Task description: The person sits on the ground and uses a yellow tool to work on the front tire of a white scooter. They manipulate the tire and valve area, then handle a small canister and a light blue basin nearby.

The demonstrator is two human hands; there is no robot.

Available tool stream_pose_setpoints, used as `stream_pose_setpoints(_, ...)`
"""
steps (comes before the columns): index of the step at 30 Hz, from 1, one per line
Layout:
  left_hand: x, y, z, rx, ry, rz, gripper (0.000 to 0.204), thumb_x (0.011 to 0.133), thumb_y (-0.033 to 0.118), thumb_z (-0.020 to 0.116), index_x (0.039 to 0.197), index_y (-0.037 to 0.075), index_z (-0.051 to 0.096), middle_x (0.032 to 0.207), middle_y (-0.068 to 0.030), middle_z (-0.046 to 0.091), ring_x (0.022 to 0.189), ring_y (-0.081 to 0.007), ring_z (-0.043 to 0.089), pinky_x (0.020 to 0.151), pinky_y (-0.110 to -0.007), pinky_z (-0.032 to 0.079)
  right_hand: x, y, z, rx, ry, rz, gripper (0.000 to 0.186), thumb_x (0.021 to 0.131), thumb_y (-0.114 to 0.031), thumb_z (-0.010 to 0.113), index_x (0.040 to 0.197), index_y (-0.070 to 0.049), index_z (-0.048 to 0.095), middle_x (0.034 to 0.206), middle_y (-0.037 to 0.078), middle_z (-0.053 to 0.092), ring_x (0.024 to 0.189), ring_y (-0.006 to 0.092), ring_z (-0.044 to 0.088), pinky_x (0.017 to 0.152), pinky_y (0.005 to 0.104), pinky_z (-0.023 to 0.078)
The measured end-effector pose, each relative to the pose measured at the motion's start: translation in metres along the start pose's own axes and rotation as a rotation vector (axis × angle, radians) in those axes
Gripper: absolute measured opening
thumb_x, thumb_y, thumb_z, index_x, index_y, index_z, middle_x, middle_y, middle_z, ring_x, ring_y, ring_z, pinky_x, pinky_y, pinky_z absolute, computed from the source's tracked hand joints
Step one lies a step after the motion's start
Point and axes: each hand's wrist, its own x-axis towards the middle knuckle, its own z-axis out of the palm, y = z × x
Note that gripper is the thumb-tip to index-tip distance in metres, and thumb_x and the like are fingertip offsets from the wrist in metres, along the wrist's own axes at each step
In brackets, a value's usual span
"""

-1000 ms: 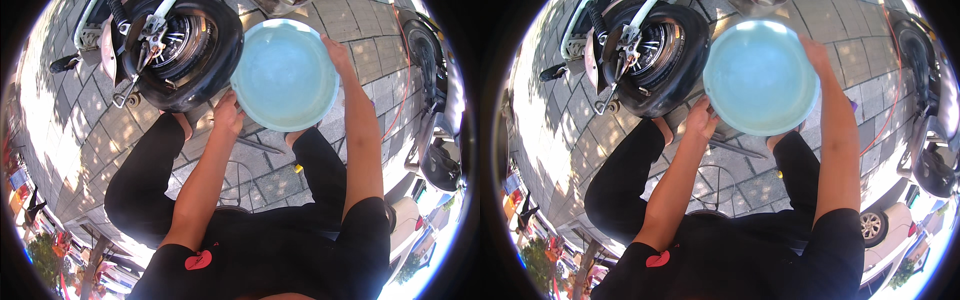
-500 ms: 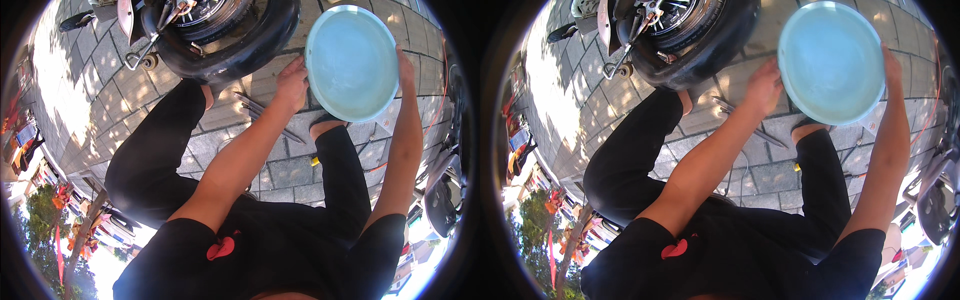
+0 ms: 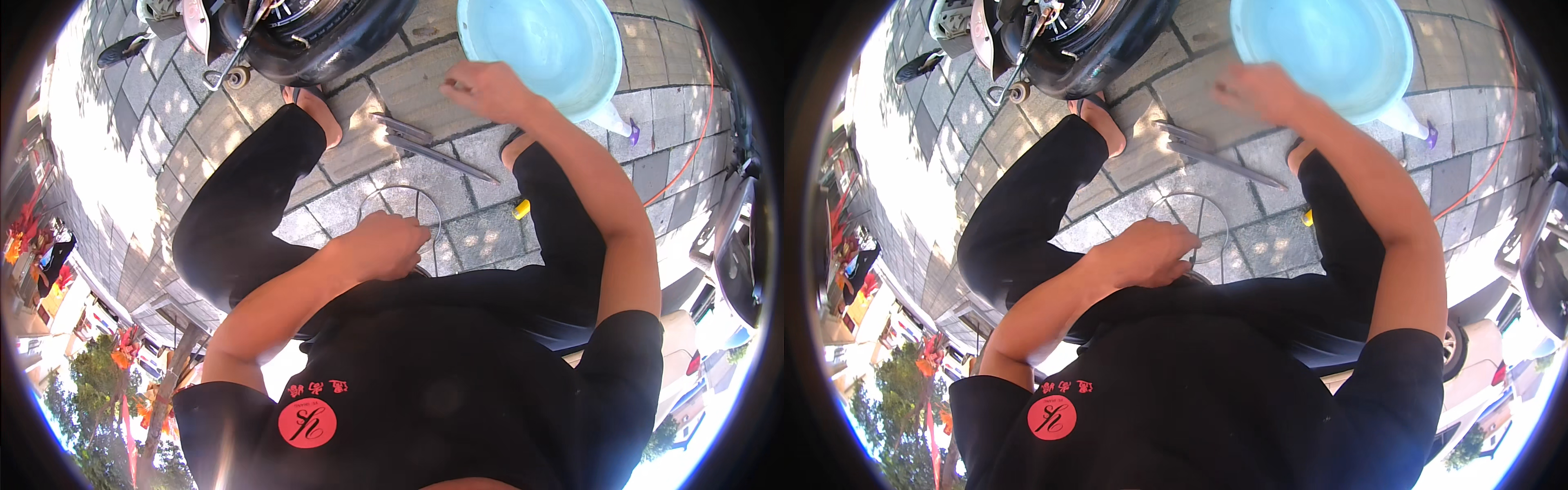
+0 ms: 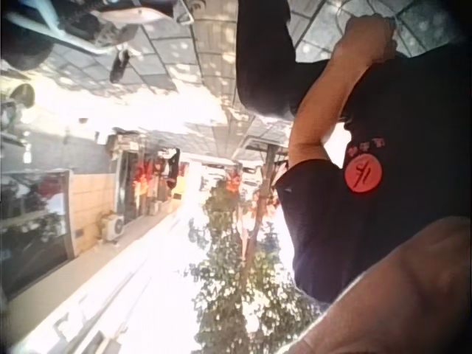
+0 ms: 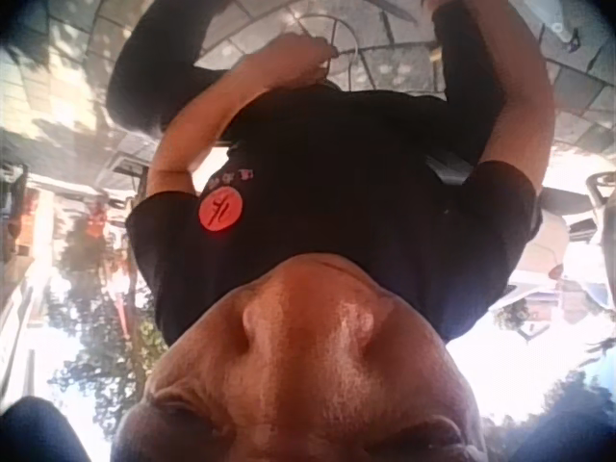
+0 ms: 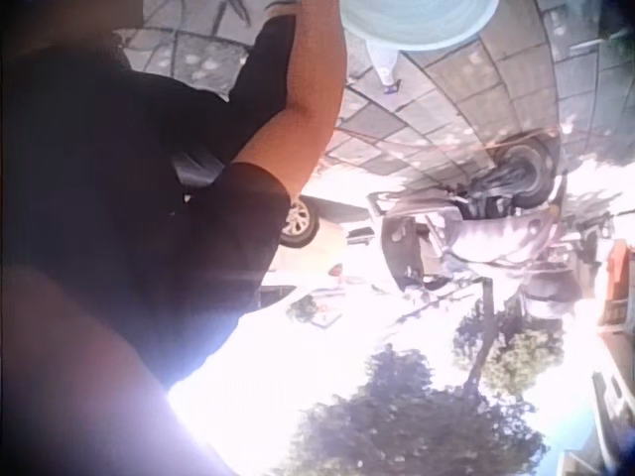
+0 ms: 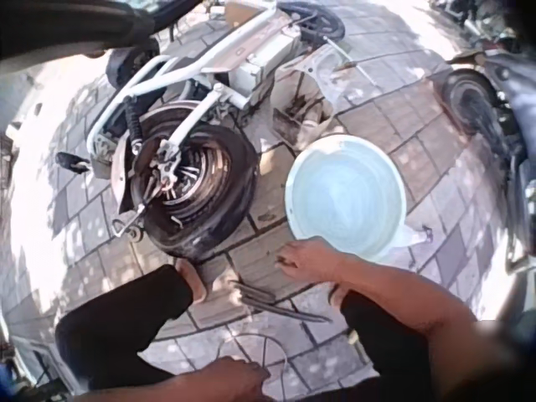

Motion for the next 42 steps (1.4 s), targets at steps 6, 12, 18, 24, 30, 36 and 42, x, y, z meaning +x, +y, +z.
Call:
stream_pose_setpoints(6, -0.053, -0.003, -0.072, 0.371, 0.151, -0.025, 0.030, 0.094, 0.019, 0.079, 0.120, 0.007, 0.072, 0.107, -0.0103, 0.074, 0.104, -0.0339, 0.074, 0.095, -0.047, 0.055, -0.012, -0.070, 0.163, -0.098, -0.301, 0.344, 0.030, 0.105, -0.028, 0.063, 0.122, -0.004, 0.069, 0.120, 0.019, 0.074, 0.109, 0.0379, 0.076, 0.094, 0.0527, 0.061)
stream_pose_setpoints(12, -0.040, -0.010, -0.047, 0.257, 0.292, 0.083, 0.021, 0.092, 0.019, 0.078, 0.106, 0.006, 0.069, 0.100, -0.0092, 0.069, 0.098, -0.0294, 0.071, 0.090, -0.044, 0.053, -0.019, -0.060, 0.212, -0.122, -0.231, 0.558, 0.025, 0.104, -0.018, 0.061, 0.126, -0.007, 0.065, 0.123, 0.016, 0.073, 0.113, 0.0370, 0.074, 0.097, 0.0525, 0.059)
stream_pose_setpoints(18, -0.046, -0.001, -0.051, 0.358, 0.262, 0.076, 0.023, 0.092, 0.019, 0.077, 0.110, 0.007, 0.070, 0.102, -0.0084, 0.069, 0.099, -0.0289, 0.071, 0.093, -0.044, 0.051, -0.019, -0.057, 0.207, -0.243, -0.206, 0.181, 0.026, 0.101, -0.021, 0.066, 0.125, -0.010, 0.065, 0.118, 0.010, 0.069, 0.110, 0.0320, 0.072, 0.090, 0.0479, 0.059)
stream_pose_setpoints(24, -0.050, 0.006, -0.058, 0.365, 0.258, 0.101, 0.029, 0.090, 0.018, 0.077, 0.115, 0.006, 0.069, 0.106, -0.0098, 0.069, 0.098, -0.0291, 0.070, 0.092, -0.044, 0.051, 0.010, -0.071, 0.236, -0.280, -0.263, -0.007, 0.026, 0.100, -0.022, 0.067, 0.124, -0.013, 0.069, 0.118, 0.007, 0.070, 0.109, 0.0290, 0.073, 0.089, 0.0455, 0.060)
stream_pose_setpoints(30, -0.048, 0.009, -0.062, 0.401, 0.271, 0.071, 0.038, 0.092, 0.019, 0.078, 0.126, 0.006, 0.068, 0.113, -0.0091, 0.070, 0.102, -0.0280, 0.070, 0.097, -0.045, 0.051, 0.020, -0.086, 0.236, -0.256, -0.478, 0.092, 0.028, 0.098, -0.022, 0.070, 0.123, -0.010, 0.073, 0.125, 0.012, 0.073, 0.111, 0.0307, 0.077, 0.089, 0.0471, 0.062)
stream_pose_setpoints(36, -0.049, 0.018, -0.068, 0.399, 0.292, 0.087, 0.041, 0.091, 0.018, 0.078, 0.129, 0.007, 0.068, 0.117, -0.0087, 0.070, 0.106, -0.0276, 0.070, 0.100, -0.045, 0.051, 0.022, -0.089, 0.251, -0.125, -0.599, 0.161, 0.031, 0.096, -0.021, 0.073, 0.124, -0.008, 0.073, 0.124, 0.016, 0.078, 0.111, 0.0324, 0.079, 0.089, 0.0471, 0.063)
stream_pose_setpoints(42, -0.052, 0.013, -0.082, 0.368, 0.386, 0.061, 0.045, 0.092, 0.018, 0.079, 0.134, 0.007, 0.067, 0.126, -0.0103, 0.071, 0.113, -0.0290, 0.070, 0.105, -0.045, 0.050, 0.023, -0.092, 0.246, -0.150, -0.565, 0.141, 0.024, 0.098, -0.020, 0.070, 0.119, -0.009, 0.078, 0.120, 0.013, 0.079, 0.108, 0.0313, 0.080, 0.085, 0.0454, 0.064)
